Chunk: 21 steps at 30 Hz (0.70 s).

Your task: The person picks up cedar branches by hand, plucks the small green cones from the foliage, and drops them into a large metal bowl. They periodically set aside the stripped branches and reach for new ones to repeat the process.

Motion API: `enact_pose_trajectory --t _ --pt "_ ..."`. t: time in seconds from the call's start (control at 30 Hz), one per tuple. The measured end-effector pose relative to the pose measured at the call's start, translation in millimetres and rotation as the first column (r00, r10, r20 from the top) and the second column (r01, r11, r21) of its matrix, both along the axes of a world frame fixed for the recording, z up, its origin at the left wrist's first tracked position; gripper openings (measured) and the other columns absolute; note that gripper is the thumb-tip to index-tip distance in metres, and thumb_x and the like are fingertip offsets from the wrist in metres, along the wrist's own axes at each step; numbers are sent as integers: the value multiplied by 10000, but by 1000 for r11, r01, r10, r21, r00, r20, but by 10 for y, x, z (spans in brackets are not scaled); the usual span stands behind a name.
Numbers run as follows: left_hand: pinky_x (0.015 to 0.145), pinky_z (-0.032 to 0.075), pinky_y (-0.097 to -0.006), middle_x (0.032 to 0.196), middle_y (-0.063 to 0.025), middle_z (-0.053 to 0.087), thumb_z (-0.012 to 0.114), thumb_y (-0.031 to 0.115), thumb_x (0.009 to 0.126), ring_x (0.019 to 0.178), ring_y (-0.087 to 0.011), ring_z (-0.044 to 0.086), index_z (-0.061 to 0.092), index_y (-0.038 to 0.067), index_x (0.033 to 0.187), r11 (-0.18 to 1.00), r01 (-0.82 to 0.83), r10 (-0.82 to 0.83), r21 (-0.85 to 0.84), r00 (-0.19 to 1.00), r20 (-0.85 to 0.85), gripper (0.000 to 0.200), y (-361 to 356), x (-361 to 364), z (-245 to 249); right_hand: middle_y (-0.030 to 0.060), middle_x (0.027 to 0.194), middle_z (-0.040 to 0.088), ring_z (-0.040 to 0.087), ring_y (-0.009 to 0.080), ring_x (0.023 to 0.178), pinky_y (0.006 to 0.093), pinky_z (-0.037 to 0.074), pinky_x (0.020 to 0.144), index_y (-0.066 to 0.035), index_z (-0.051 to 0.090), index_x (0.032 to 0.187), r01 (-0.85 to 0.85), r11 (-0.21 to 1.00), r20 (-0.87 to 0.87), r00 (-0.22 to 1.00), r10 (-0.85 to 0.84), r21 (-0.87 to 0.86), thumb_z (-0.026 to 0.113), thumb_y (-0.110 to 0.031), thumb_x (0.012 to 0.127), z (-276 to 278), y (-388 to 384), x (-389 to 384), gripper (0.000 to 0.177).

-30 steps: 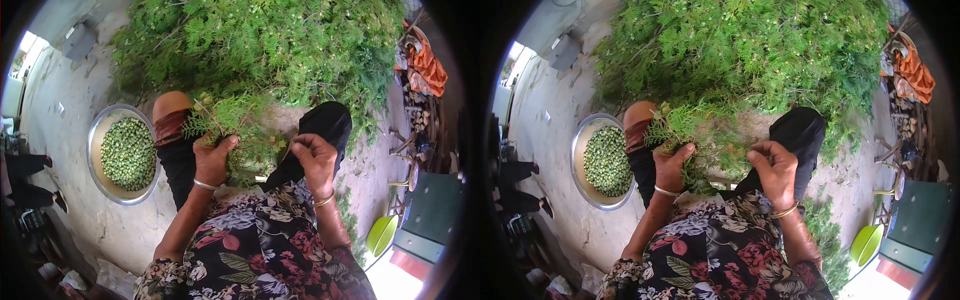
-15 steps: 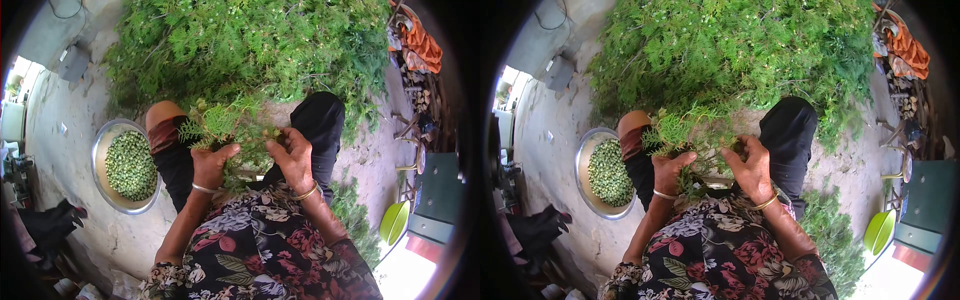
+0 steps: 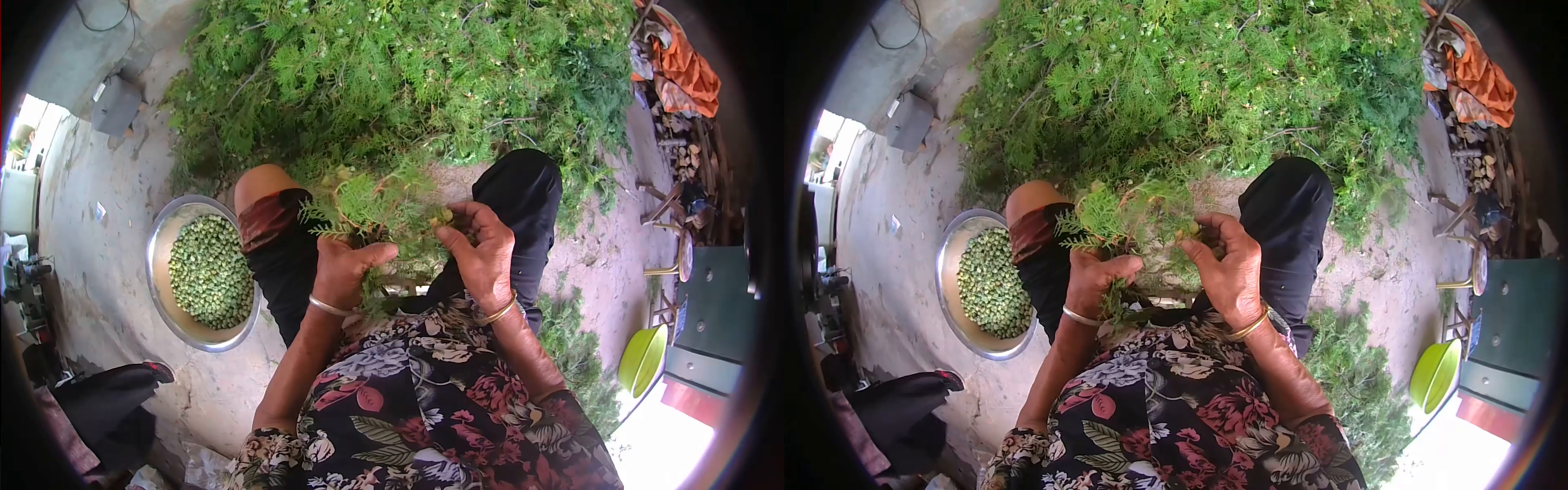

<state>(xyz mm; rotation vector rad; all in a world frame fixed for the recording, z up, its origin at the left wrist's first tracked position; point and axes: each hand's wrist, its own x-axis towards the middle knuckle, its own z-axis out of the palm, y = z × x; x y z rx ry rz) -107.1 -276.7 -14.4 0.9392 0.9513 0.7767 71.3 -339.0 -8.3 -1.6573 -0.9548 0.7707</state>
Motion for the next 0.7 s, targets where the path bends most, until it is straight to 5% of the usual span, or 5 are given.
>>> enact_pose_trajectory --t 0.17,0.23,0.47,0.63,0.7 --pt "597 487 -258 883 -83 658 711 -7 698 681 -129 601 632 -80 915 990 -34 51 -135 990 129 242 -65 38 32 26 786 590 516 64 613 219 451 561 46 574 1021 4 999 131 991 -10 47 681 14 756 104 55 38 287" --pt "568 474 -250 863 -83 657 711 -10 698 647 -125 593 629 -69 927 994 7 2 -112 997 82 251 -40 -18 -83 35 771 586 502 61 589 215 418 515 62 562 1041 61 998 -472 880 -49 10 644 19 781 146 72 64 276" --pt "461 414 -237 678 -66 628 724 -2 697 515 -120 552 635 -34 805 968 -204 225 -147 964 144 144 25 -121 -130 92 752 601 530 114 620 232 416 503 36 559 1001 356 933 -628 737 -249 49 555 -73 869 157 38 645 170" --pt "456 414 -234 700 -51 630 709 -17 714 552 -103 557 638 -26 846 963 -226 238 -150 969 69 150 26 -91 -70 94 737 589 526 129 607 226 395 465 9 580 884 86 994 -735 671 -103 -61 520 -167 911 347 81 539 188" --pt "463 420 -233 724 -43 635 702 -20 724 567 -92 558 640 -19 858 967 -223 227 -126 974 22 147 10 -48 -36 49 687 573 491 104 548 220 368 434 -4 585 807 16 999 -638 768 -44 -49 606 -198 884 276 125 361 210"
